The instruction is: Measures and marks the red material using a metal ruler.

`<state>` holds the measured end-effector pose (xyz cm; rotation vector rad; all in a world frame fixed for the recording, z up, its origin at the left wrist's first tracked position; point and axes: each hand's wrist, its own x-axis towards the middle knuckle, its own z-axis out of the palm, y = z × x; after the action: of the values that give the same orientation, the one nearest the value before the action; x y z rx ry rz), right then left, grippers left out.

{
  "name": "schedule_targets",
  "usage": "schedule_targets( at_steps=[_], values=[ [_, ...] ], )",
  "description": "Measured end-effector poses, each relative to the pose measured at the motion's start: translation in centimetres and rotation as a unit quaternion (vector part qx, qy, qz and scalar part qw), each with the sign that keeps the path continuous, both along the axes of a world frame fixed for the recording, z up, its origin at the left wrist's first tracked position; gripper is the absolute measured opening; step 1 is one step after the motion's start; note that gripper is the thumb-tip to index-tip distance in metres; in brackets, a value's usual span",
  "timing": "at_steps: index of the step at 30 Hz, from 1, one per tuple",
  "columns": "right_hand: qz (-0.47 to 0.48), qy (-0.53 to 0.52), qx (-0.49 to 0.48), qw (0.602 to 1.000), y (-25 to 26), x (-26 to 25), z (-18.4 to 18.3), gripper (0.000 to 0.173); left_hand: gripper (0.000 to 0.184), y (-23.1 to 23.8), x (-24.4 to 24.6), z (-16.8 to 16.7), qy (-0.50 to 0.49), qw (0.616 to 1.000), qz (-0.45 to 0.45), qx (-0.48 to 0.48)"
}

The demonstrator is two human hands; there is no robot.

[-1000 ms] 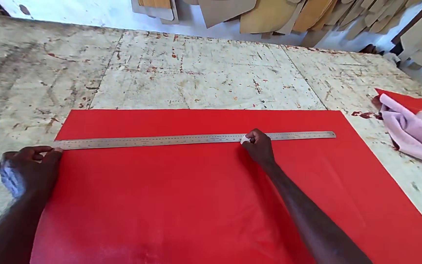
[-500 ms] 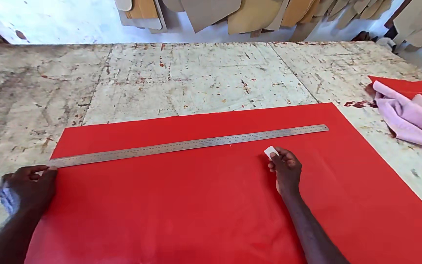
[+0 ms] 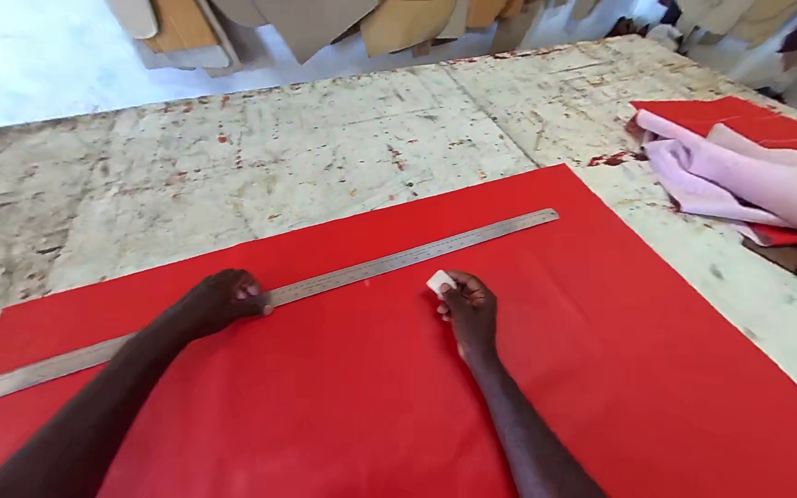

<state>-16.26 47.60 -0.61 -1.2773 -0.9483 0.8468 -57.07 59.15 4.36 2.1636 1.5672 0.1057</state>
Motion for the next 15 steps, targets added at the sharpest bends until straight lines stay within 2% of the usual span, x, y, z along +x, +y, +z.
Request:
schedule_targets(
  at_steps=[5,7,9,10,12,15],
  values=[
    [0.004,-0.011,-0.016,1.000,0.3,-0.1,-0.2,0.027,0.033,2.8,0.2,0.6,0.083,0.992,0.002,-0.093],
    [0.004,-0.003,-0.013,1.000,0.4,-0.3,-0.2,0.028,0.024,2.2,0.3,1.3,0.025,0.994,0.024,-0.103],
    [-0.001,0.000,-0.020,1.000,0.4,-0.4,0.0,0.029,0.010,1.0,1.5,2.5,-0.073,0.991,0.036,-0.106],
    [-0.004,-0.002,-0.024,1.000,0.4,-0.4,0.1,0.029,0.010,0.2,2.7,3.3,-0.120,0.987,0.046,-0.097],
    [-0.003,-0.014,-0.032,0.999,0.3,-0.2,0.2,0.030,0.020,-1.2,6.1,5.3,-0.184,0.980,0.052,-0.047],
    [0.004,-0.019,-0.025,1.000,0.2,-0.2,0.2,0.028,0.027,-3.4,11.5,10.0,-0.217,0.975,0.051,0.015]
  ],
)
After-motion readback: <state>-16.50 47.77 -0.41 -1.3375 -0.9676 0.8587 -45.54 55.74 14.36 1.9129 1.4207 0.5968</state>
